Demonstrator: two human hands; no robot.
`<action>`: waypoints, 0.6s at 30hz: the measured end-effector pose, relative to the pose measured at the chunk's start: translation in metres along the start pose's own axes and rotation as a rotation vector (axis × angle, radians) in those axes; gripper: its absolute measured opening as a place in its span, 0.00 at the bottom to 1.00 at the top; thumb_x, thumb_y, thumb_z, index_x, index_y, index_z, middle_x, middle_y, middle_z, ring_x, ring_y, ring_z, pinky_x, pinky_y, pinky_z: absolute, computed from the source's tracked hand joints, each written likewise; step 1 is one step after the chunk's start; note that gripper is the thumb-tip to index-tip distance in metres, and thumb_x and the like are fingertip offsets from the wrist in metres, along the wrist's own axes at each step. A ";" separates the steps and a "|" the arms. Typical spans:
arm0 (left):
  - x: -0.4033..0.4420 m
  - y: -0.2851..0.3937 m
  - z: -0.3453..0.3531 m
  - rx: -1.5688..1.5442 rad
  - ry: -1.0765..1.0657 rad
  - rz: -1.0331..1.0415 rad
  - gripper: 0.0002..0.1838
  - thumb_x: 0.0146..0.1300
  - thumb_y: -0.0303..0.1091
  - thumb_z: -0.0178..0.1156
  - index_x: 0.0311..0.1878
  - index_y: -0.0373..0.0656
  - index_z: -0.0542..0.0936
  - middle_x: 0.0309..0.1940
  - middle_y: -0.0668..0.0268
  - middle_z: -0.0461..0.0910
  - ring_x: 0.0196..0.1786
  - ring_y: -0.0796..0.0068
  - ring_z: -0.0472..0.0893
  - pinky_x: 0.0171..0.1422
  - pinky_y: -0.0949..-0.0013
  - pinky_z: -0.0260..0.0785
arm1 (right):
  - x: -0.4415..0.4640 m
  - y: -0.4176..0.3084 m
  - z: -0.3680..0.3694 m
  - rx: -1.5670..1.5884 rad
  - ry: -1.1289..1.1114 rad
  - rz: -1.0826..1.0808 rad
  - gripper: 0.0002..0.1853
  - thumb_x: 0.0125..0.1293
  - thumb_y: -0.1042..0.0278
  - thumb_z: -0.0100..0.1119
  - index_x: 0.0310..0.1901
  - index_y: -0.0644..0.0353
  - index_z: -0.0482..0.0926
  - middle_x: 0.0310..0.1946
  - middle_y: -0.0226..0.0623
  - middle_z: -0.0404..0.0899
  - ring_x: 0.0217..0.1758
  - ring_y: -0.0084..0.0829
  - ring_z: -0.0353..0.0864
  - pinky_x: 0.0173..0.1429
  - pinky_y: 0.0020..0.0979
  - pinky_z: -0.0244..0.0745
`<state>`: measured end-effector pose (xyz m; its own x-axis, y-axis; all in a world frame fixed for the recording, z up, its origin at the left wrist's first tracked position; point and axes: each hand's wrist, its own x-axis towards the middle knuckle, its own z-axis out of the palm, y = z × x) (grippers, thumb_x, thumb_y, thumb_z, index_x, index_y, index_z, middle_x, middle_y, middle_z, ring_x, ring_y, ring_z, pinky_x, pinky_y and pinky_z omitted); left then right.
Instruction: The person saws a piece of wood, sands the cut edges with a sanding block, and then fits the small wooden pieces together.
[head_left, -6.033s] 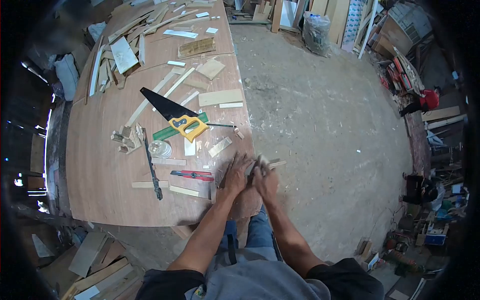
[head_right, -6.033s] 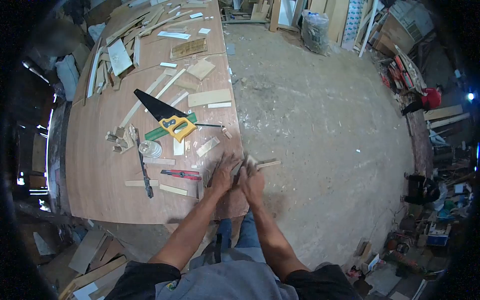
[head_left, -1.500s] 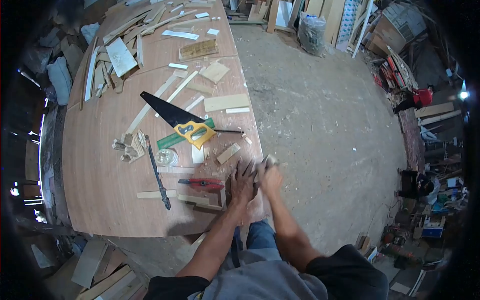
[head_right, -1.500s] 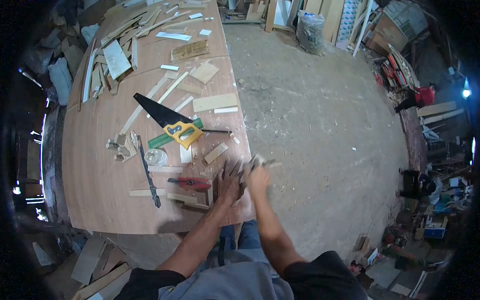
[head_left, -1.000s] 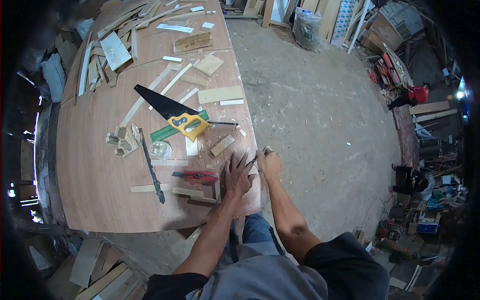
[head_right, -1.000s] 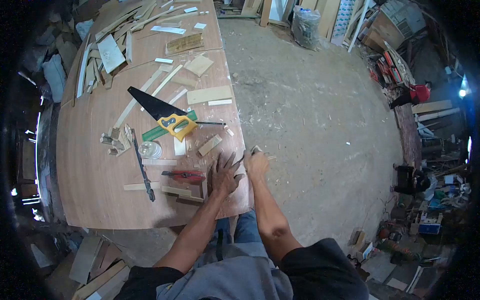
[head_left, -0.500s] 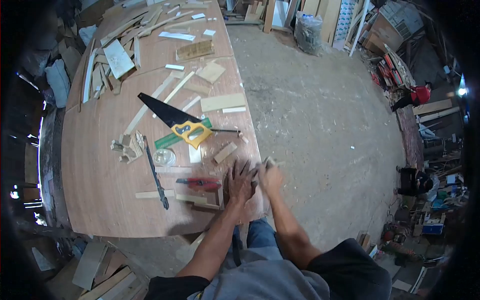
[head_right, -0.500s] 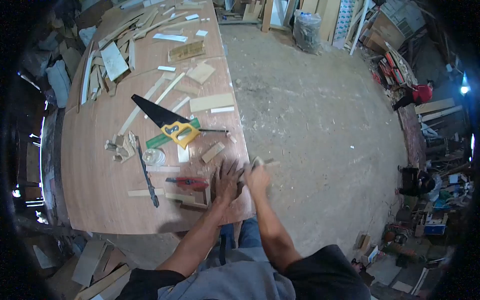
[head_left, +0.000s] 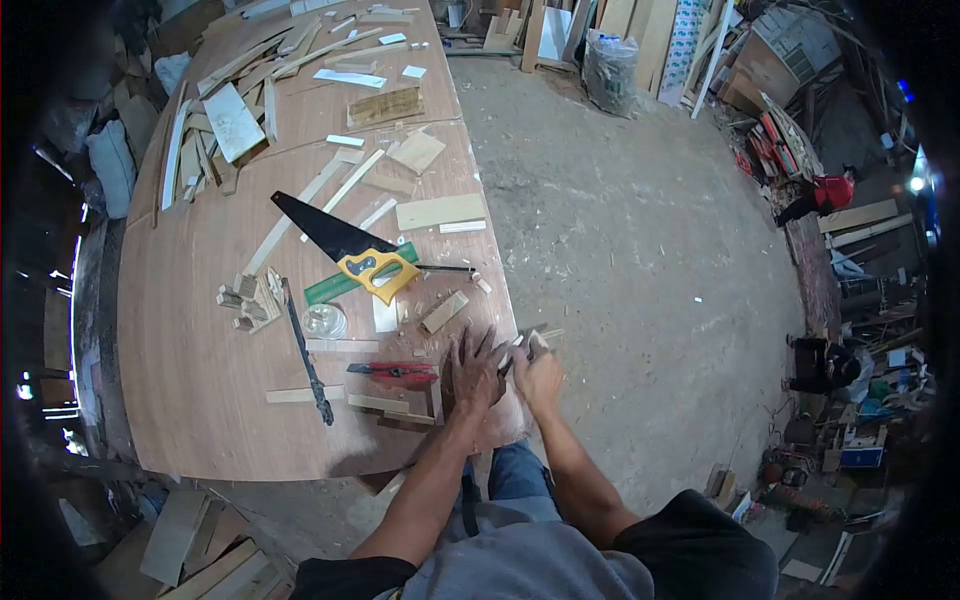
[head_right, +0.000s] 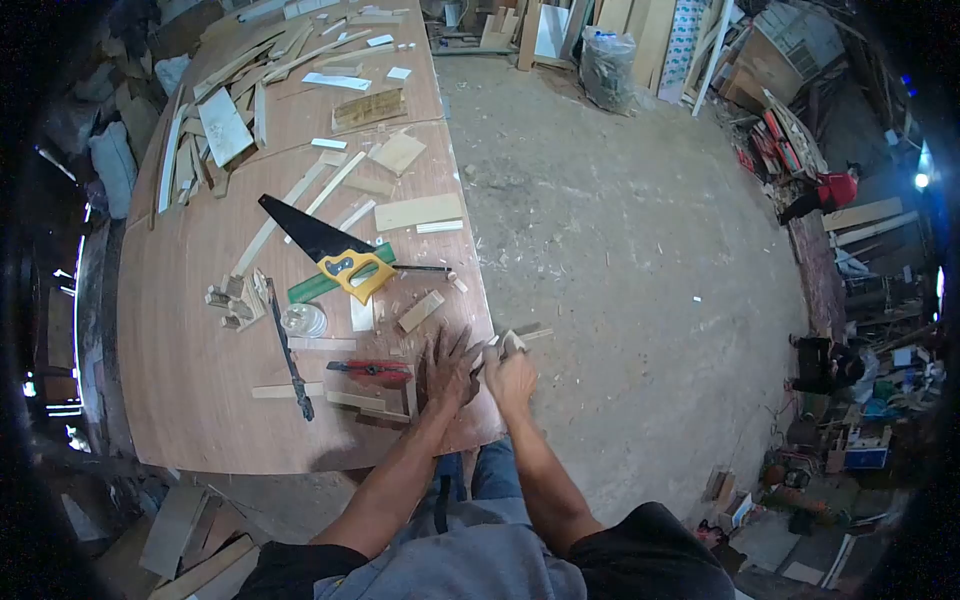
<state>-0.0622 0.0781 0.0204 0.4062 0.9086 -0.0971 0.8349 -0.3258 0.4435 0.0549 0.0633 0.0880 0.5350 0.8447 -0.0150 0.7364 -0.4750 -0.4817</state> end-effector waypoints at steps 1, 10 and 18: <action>-0.009 0.004 -0.006 -0.005 -0.018 -0.004 0.32 0.57 0.44 0.67 0.68 0.65 0.75 0.78 0.70 0.59 0.83 0.51 0.46 0.83 0.39 0.31 | 0.002 0.005 -0.001 -0.008 -0.013 0.012 0.23 0.63 0.47 0.58 0.40 0.62 0.85 0.36 0.60 0.84 0.42 0.61 0.84 0.45 0.52 0.78; -0.009 0.008 -0.021 -0.128 0.030 -0.009 0.31 0.57 0.48 0.68 0.67 0.65 0.77 0.78 0.71 0.60 0.82 0.52 0.49 0.83 0.38 0.32 | 0.022 0.017 0.006 -0.033 -0.121 0.261 0.21 0.62 0.48 0.59 0.39 0.61 0.85 0.36 0.59 0.84 0.44 0.57 0.85 0.49 0.51 0.77; -0.009 0.006 -0.013 -0.009 -0.007 -0.003 0.30 0.60 0.50 0.66 0.68 0.67 0.76 0.79 0.73 0.58 0.82 0.51 0.48 0.82 0.36 0.30 | 0.009 0.016 0.008 -0.031 -0.087 0.030 0.22 0.61 0.47 0.60 0.49 0.55 0.81 0.35 0.59 0.84 0.45 0.61 0.83 0.48 0.53 0.77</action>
<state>-0.0658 0.0712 0.0359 0.4060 0.9079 -0.1045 0.8327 -0.3204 0.4516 0.0682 0.0658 0.0731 0.5199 0.8477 -0.1053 0.7341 -0.5064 -0.4524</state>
